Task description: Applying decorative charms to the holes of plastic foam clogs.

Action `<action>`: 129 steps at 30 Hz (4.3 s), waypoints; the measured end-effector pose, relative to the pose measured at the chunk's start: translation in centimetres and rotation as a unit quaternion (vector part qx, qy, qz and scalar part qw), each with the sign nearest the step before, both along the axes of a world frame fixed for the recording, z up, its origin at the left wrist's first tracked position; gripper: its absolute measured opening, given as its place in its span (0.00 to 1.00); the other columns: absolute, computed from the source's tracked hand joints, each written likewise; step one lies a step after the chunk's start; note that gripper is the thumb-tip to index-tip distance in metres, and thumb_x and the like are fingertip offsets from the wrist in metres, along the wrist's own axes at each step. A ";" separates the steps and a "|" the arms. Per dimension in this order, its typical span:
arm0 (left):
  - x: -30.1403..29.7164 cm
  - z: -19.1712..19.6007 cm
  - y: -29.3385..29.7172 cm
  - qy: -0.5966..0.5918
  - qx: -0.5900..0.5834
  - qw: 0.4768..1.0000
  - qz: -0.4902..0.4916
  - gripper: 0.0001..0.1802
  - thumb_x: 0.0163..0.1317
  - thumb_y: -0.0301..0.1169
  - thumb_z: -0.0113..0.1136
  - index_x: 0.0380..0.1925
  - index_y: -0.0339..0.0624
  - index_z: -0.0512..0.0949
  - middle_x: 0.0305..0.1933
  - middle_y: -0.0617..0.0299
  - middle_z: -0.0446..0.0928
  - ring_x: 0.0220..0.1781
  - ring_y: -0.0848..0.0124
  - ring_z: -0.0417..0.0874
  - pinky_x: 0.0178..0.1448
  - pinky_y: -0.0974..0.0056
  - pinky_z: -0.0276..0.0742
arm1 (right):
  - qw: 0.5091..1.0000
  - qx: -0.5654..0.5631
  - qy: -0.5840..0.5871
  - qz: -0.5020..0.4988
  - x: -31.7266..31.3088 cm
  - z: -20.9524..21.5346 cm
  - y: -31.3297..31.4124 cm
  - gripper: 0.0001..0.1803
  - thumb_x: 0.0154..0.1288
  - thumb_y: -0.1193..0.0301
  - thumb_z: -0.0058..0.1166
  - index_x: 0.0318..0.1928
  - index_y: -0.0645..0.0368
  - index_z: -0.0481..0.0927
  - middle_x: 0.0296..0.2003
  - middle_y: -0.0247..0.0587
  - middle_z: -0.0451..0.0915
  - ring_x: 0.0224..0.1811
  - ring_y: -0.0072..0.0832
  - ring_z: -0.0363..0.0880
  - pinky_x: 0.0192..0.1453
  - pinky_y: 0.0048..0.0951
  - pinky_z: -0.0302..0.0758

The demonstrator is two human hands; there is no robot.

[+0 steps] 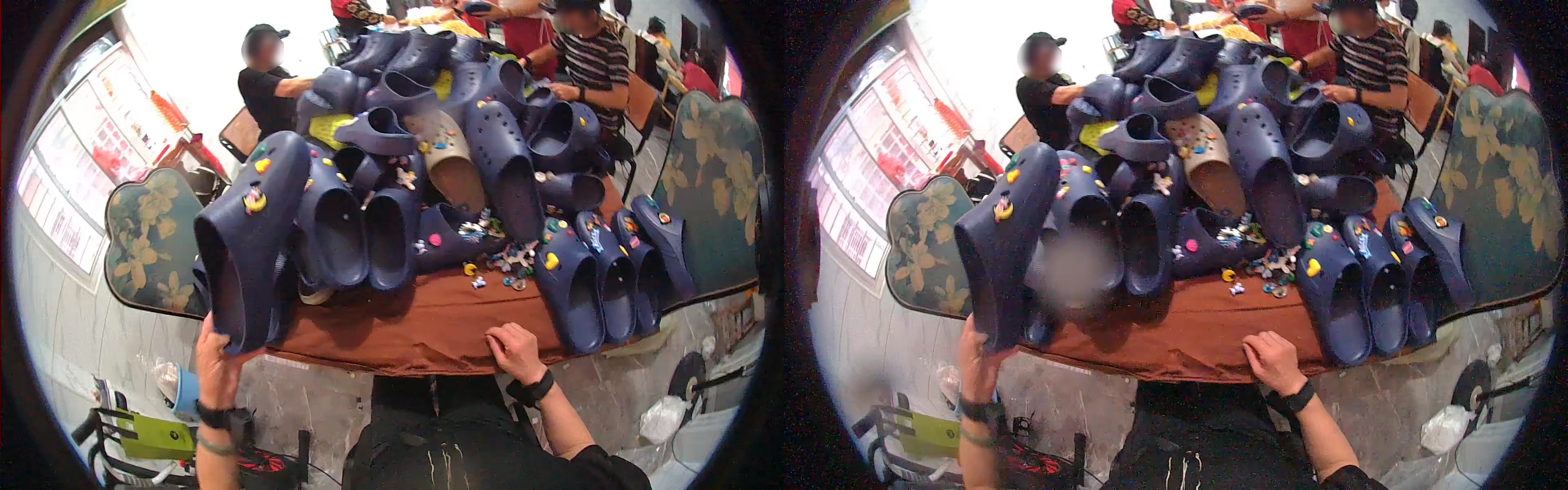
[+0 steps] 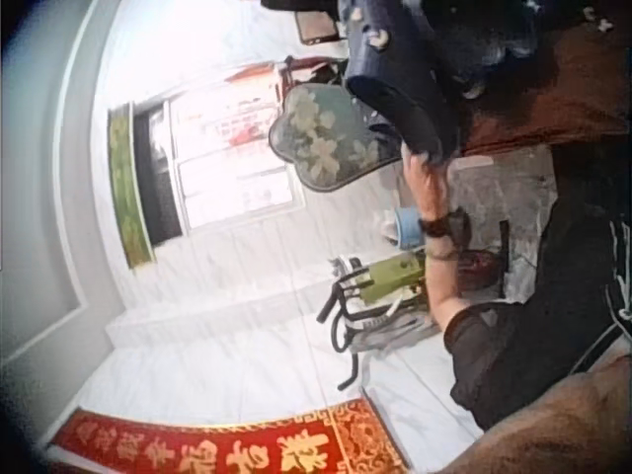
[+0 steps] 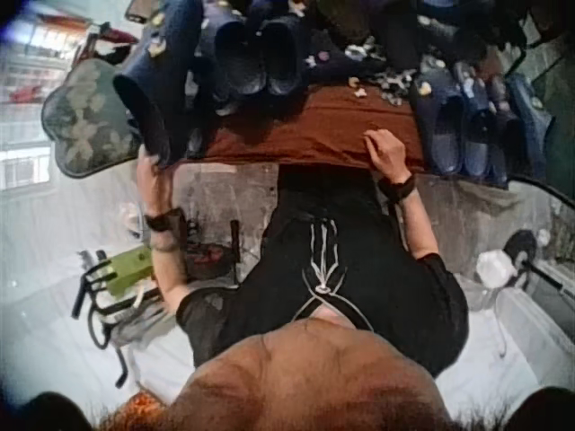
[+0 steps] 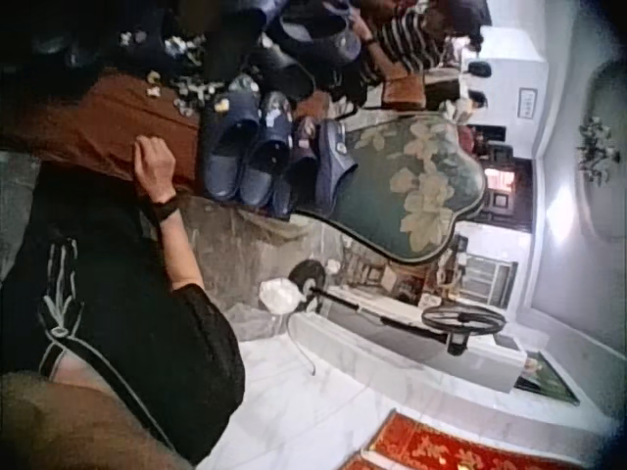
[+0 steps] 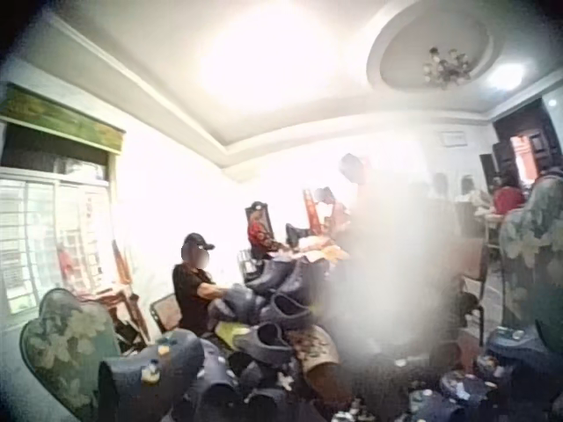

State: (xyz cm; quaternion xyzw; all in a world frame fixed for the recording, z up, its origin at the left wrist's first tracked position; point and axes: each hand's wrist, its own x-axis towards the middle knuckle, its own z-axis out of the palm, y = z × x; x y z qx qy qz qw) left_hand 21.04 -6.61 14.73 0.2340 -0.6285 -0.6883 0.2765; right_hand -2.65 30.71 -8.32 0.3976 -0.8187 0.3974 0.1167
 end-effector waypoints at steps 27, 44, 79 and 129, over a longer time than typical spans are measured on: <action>-0.1 -11.9 2.1 0.004 -0.111 0.990 0.082 0.25 0.72 0.38 0.51 0.66 0.45 0.63 0.53 0.63 0.69 0.50 0.71 0.73 0.50 0.64 0.75 | 0.967 0.147 0.131 -0.160 -27.1 7.0 -2.9 0.21 0.72 0.62 0.42 0.32 0.68 0.79 0.27 0.61 0.80 0.33 0.59 0.80 0.37 0.53 0.77; -5.6 -15.4 13.1 -0.003 -0.099 0.970 -0.223 0.33 0.65 0.15 0.49 0.71 0.33 0.56 0.66 0.56 0.68 0.66 0.67 0.68 0.71 0.63 0.60 | 0.971 0.059 -0.011 0.233 -1.9 6.8 -1.5 0.16 0.71 0.63 0.49 0.51 0.61 0.75 0.42 0.50 0.79 0.44 0.50 0.79 0.46 0.44 0.77; -10.7 -16.5 16.3 -0.017 -0.545 0.805 -0.232 0.38 0.46 0.29 0.74 0.61 0.55 0.71 0.67 0.48 0.60 0.72 0.46 0.58 0.73 0.41 0.52 | 0.956 0.001 -0.260 0.139 -7.3 6.7 -3.3 0.07 0.68 0.74 0.52 0.42 0.62 0.81 0.34 0.36 0.82 0.35 0.26 0.79 0.43 0.27 0.75; -10.5 -18.0 14.2 0.020 -0.422 0.881 -0.210 0.44 0.44 0.36 0.77 0.63 0.40 0.68 0.65 0.48 0.64 0.69 0.46 0.61 0.72 0.47 0.57 | 0.881 0.302 0.210 0.297 -4.5 9.4 -8.2 0.09 0.53 0.72 0.53 0.37 0.57 0.81 0.42 0.38 0.76 0.49 0.34 0.74 0.53 0.36 0.73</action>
